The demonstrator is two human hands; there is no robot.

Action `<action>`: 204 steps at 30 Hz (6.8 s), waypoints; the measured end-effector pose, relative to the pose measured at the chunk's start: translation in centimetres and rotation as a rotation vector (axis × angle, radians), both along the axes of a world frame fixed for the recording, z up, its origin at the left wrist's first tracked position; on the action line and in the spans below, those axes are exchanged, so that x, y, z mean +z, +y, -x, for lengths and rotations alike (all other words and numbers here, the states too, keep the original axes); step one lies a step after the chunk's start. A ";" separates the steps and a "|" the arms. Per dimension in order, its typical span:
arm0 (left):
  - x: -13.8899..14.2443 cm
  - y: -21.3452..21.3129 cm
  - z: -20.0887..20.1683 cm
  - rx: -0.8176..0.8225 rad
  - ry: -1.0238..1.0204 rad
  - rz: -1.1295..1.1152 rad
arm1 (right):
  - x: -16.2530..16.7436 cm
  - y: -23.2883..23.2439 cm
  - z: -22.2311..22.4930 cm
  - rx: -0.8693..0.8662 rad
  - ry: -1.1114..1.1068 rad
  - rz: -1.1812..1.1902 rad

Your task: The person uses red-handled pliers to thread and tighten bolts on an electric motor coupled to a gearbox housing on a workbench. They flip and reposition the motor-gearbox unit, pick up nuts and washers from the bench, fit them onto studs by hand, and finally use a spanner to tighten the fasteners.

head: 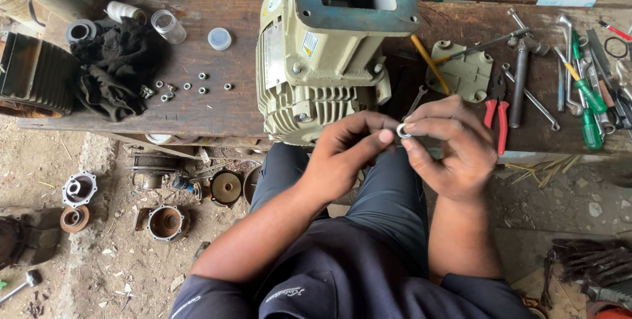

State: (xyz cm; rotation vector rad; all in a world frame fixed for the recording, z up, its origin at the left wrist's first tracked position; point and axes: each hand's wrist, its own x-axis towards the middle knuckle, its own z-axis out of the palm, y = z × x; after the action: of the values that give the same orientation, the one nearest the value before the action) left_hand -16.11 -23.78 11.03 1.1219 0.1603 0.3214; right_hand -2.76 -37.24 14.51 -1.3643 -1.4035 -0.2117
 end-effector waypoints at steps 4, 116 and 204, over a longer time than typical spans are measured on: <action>-0.6 -0.5 -0.5 0.056 -0.093 -0.059 | 0.6 -0.2 0.5 -0.055 -0.098 0.044; 0.4 3.7 11.2 0.433 -0.079 -0.292 | 0.4 6.7 8.6 0.174 -0.094 0.071; 0.0 11.9 1.9 0.795 0.191 -0.939 | -6.8 1.7 4.8 -0.099 0.152 0.047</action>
State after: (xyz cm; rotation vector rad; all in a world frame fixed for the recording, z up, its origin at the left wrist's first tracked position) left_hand -18.02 -11.89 11.00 1.9940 0.6800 1.0692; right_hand -7.54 -35.55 7.68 -1.4589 -1.2225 -0.1376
